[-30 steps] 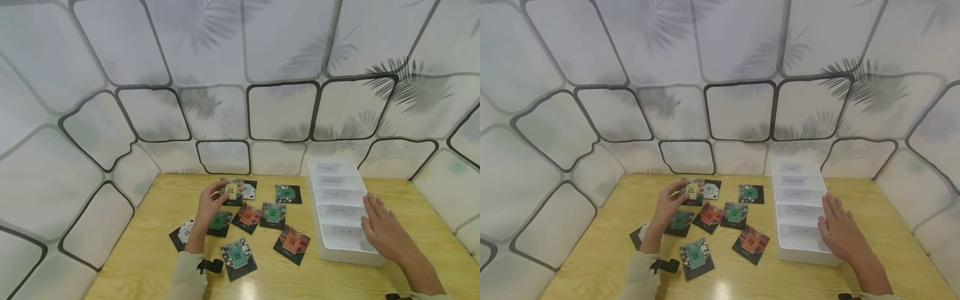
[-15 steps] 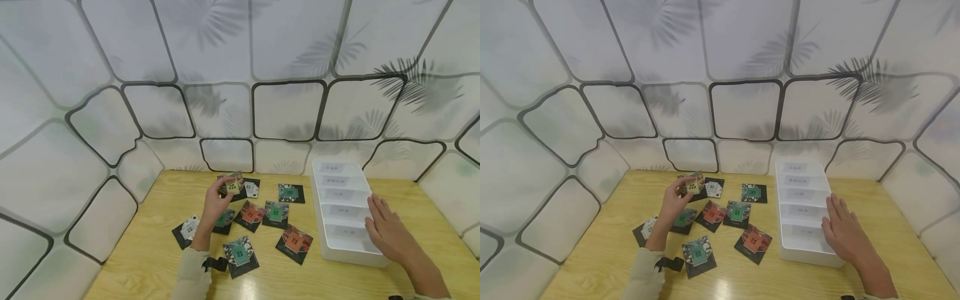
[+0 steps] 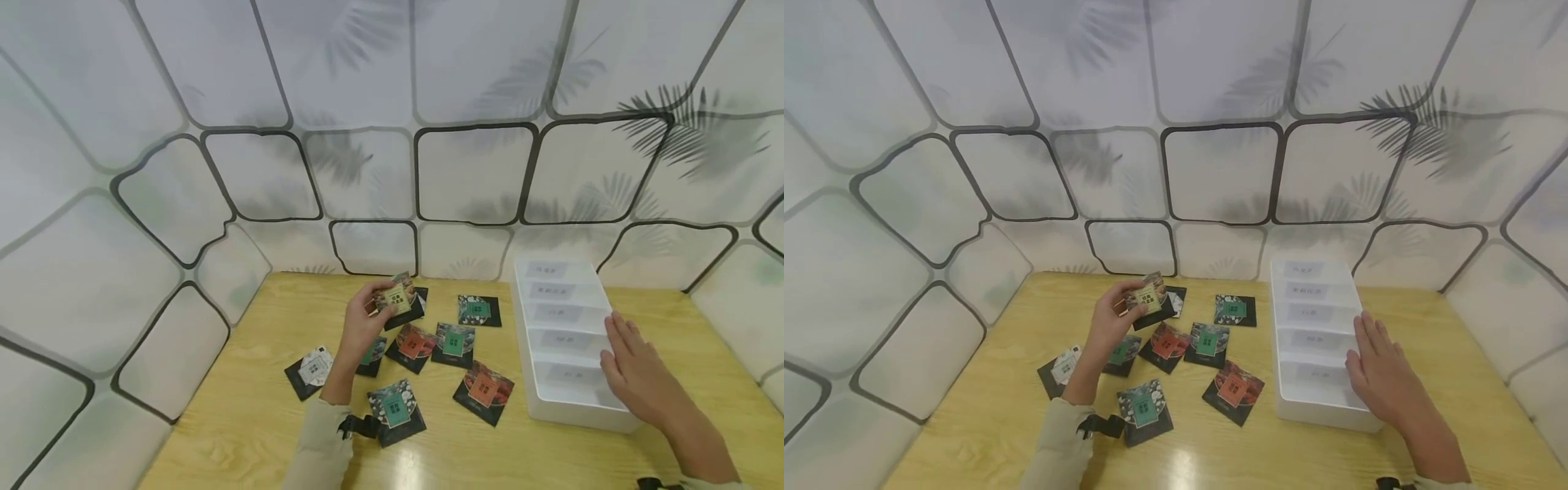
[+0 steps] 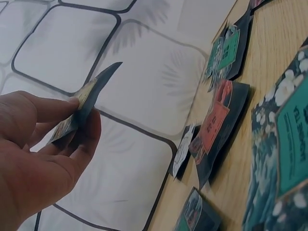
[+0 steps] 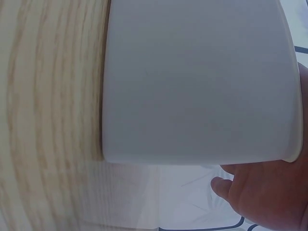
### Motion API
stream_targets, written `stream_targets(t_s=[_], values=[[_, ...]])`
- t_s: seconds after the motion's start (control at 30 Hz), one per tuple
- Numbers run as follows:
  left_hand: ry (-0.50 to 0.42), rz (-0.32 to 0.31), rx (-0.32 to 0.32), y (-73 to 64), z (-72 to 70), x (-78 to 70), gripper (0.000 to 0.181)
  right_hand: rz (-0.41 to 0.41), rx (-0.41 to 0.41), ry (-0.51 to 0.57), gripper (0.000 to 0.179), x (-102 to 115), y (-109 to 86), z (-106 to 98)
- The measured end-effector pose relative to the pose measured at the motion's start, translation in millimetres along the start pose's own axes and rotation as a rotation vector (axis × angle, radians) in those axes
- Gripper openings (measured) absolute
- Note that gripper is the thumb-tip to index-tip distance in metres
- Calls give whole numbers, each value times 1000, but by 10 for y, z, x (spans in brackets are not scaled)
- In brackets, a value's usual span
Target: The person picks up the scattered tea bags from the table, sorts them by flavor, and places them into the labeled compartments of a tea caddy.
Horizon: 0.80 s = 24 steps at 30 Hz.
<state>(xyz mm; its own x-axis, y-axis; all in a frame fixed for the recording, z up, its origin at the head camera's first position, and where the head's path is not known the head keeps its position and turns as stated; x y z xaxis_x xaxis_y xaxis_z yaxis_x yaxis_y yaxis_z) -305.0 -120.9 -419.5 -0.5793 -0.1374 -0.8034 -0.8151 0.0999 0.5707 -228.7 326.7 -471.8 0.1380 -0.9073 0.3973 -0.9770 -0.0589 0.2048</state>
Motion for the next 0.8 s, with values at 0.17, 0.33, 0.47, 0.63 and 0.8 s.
stream_targets(t_s=[0.17,0.33,0.47,0.63,0.8], values=[[-14,44,26,71,139,-142,38,2,-8,2,61,-11,5,-36],[8,34,51,87,233,-443,35,0,-3,22,60,5,7,-24],[-2,4,76,109,303,-491,33,3,4,18,60,24,14,-23],[2,2,67,215,406,-229,34,10,26,7,61,39,13,-20],[3,57,63,343,528,-153,32,-1,26,15,61,45,16,-18]])
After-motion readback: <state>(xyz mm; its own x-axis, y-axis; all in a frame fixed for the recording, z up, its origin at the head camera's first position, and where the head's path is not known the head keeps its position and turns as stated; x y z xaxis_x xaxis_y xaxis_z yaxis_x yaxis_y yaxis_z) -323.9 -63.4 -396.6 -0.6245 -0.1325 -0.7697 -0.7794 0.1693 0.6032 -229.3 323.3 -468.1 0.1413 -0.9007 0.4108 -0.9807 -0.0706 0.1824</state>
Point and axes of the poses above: each hand's wrist, its own y-axis towards the middle knuckle, its own z-axis out of the palm, x = y × z, the point moved 6 cm from there along y, towards the middle knuckle, and after that the axes turned 10 degrees about z, right-handed, at the moved point
